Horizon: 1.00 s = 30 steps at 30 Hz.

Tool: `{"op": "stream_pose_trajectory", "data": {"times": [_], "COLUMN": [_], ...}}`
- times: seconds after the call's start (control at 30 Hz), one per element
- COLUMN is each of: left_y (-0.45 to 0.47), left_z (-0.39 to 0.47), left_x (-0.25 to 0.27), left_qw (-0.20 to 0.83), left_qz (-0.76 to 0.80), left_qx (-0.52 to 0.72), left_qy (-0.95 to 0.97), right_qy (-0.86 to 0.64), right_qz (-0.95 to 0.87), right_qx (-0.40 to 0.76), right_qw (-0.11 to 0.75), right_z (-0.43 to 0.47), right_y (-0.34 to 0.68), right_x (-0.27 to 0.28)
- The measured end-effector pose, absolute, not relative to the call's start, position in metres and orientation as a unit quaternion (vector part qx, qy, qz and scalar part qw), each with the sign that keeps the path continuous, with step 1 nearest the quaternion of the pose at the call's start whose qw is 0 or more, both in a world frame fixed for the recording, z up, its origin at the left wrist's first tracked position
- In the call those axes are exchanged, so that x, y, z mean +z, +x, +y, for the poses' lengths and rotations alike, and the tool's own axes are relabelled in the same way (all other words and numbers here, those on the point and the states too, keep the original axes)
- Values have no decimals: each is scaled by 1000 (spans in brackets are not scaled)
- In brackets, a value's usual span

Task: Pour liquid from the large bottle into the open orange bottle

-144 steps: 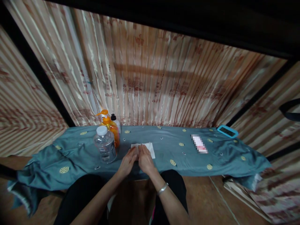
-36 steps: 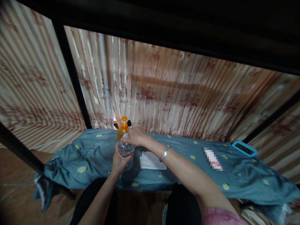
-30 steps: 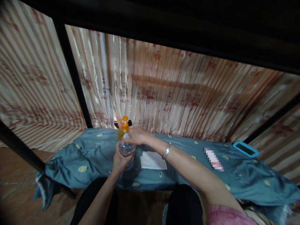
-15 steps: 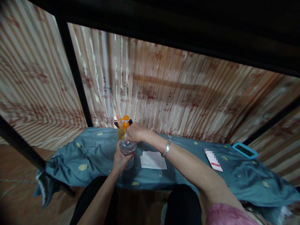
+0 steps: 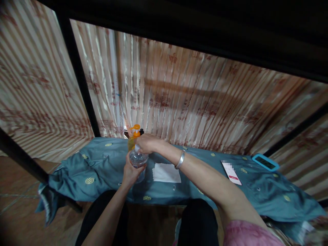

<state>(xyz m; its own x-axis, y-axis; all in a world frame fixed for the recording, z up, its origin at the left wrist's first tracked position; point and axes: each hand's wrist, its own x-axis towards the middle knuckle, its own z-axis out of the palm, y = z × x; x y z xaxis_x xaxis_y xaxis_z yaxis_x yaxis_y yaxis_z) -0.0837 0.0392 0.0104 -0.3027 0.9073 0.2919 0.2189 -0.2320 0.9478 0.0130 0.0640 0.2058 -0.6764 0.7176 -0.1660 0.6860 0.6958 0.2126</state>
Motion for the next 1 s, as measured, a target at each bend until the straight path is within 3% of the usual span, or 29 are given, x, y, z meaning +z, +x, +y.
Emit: {"op": "stream_pose_trajectory", "data": {"times": [0.63,1.0], "left_y": [-83,-84], "left_z": [41,40], "left_x": [10,10], "left_qw": [292,306], "left_qz": [540,548], "left_qx": [606,598], "left_qy": [506,498], "right_qy": [432,391], "right_qz": [888,911], "right_qx": [96,47], "right_qw": [124,124], "right_z": [63,63], "right_y": [8,10], "right_x": [210,214]}}
